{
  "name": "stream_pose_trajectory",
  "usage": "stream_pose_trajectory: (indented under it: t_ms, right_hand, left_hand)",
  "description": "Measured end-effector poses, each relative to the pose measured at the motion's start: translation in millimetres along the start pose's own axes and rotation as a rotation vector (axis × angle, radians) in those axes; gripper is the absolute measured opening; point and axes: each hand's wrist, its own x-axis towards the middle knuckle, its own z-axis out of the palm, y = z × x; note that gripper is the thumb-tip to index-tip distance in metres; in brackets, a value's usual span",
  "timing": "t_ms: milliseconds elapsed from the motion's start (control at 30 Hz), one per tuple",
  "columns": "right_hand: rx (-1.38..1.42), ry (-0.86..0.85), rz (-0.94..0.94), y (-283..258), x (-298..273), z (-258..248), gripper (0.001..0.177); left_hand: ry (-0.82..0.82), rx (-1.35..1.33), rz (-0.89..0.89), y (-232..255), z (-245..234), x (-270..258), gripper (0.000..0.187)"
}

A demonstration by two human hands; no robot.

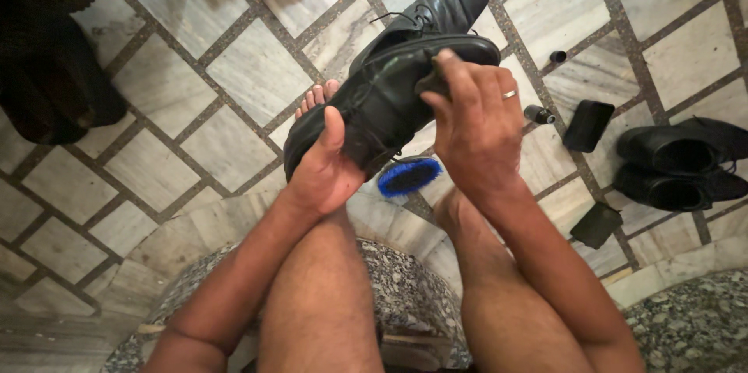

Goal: The person sits on the floor and cleans a black leather shoe using a cloth, a brush, and shoe polish. They wipe the shoe, apply polish with a small brush, and buff the surface to a shine.

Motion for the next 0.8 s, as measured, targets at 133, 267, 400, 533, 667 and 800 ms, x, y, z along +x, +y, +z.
stream_pose_trajectory:
  t_ms: [133,267,400,533,667,800]
  right_hand:
    - [-0.105,-0.087,-0.014,-5.7,4.1,-7.7,0.052]
    - [-0.152,-0.183,0.019,-14.5,-0.4,-16.6,0.055]
    - [-0.064,-0.155,0.03,-15.1,-1.0,-16.7,0.049]
    - [-0.034,-0.006,-0.027,-9.0,-0.1,-1.3,0.034]
    - [0.158,0.007,-0.034,-9.4,-2.7,12.5,0.028]
    - [0.394,-0.201,-0.262,-14.7,-13.8,16.0,0.037]
  left_hand:
    - [0.064,-0.027,0.036,-3.5,-6.8,0.8,0.07]
    - [0.096,0.022,0.06,-4.7,-7.9,1.9,0.071]
    - [0.075,0.031,0.062,-3.5,-6.2,-1.3,0.073]
    - [-0.04,-0.006,-0.046,1.1,-6.6,-4.6,0.074]
    - [-0.045,0.014,0.0,0.4,-6.2,-2.7,0.074]
    - [0.055,-0.036,0.022,-2.3,-6.4,-5.9,0.074]
